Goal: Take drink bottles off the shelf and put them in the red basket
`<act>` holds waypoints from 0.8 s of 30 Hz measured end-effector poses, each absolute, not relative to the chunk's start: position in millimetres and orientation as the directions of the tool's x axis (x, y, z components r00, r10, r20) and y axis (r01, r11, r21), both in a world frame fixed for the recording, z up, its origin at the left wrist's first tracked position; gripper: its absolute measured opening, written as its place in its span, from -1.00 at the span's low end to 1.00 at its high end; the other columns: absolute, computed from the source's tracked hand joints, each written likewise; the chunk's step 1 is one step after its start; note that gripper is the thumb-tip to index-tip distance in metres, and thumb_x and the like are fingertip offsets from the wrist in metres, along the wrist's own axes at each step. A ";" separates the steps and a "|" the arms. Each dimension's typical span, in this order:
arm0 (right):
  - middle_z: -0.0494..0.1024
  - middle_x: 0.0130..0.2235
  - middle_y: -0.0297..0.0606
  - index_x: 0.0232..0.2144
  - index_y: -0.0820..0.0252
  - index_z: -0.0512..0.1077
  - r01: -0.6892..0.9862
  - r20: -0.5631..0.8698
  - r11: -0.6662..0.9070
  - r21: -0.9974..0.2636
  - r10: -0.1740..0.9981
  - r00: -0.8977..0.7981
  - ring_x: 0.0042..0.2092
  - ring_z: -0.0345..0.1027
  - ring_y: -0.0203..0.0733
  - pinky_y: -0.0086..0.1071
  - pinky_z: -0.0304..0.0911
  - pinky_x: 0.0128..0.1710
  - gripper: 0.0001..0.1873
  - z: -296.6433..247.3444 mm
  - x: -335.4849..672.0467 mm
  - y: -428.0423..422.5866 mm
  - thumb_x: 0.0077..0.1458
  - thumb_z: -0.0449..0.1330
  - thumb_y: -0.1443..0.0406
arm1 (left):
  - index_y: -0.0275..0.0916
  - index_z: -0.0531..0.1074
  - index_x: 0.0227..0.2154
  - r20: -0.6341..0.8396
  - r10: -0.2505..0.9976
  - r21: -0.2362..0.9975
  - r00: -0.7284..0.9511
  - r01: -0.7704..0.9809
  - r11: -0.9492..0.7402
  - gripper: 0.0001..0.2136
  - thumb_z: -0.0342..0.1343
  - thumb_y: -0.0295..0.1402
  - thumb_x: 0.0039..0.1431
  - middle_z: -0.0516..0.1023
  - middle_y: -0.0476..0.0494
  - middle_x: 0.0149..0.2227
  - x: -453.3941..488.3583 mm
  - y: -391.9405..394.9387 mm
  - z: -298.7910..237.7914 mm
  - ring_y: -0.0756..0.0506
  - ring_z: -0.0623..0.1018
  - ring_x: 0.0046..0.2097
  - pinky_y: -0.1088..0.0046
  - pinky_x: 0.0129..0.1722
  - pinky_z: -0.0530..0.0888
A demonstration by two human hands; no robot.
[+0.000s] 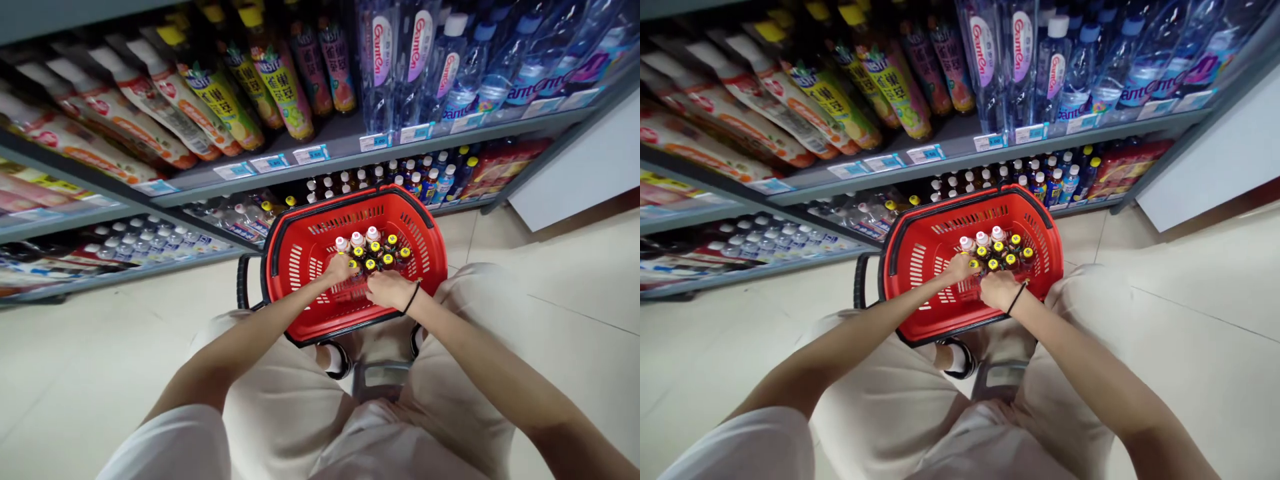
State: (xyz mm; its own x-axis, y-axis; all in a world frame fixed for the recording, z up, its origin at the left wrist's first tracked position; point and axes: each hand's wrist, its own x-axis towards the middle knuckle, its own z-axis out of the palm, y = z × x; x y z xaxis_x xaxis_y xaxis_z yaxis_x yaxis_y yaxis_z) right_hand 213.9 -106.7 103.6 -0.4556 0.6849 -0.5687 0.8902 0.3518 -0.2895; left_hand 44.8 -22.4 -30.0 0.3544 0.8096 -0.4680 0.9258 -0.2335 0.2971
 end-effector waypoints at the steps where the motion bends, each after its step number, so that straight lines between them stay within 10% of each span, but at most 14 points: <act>1: 0.62 0.08 0.21 0.06 0.47 0.61 0.892 -0.577 0.346 -0.292 0.680 -0.453 0.13 0.56 0.16 -0.19 0.45 0.07 -0.62 104.8 214.8 -107.1 0.41 0.10 0.32 | -0.33 0.53 -0.20 -0.477 0.813 0.275 0.333 0.936 -0.221 -0.70 0.21 -0.13 0.38 0.60 -0.13 -0.23 45.2 -25.5 -34.3 -0.10 0.61 -0.18 0.26 -0.10 0.58; 14: 0.59 0.08 0.32 0.10 0.54 0.58 0.916 -0.603 0.305 -0.261 0.690 -0.401 0.17 0.51 0.24 -0.11 0.43 0.11 -0.57 101.5 224.3 -105.0 0.43 0.00 0.39 | -0.34 0.54 -0.07 -0.529 0.766 0.249 0.365 0.930 -0.271 -0.70 0.25 -0.17 0.34 0.64 -0.21 -0.11 44.5 -31.8 -67.4 -0.15 0.63 -0.07 0.20 0.00 0.56; 24: 0.58 0.08 0.38 0.10 0.58 0.57 0.905 -0.618 0.355 -0.234 0.664 -0.421 0.18 0.51 0.27 -0.07 0.44 0.13 -0.55 102.9 221.9 -96.7 0.42 0.00 0.36 | -0.24 0.66 -0.10 -0.354 0.855 0.226 0.379 0.922 -0.315 -0.73 0.16 -0.27 0.26 0.71 -0.25 -0.08 34.3 -16.2 18.8 -0.24 0.66 0.01 0.36 0.02 0.52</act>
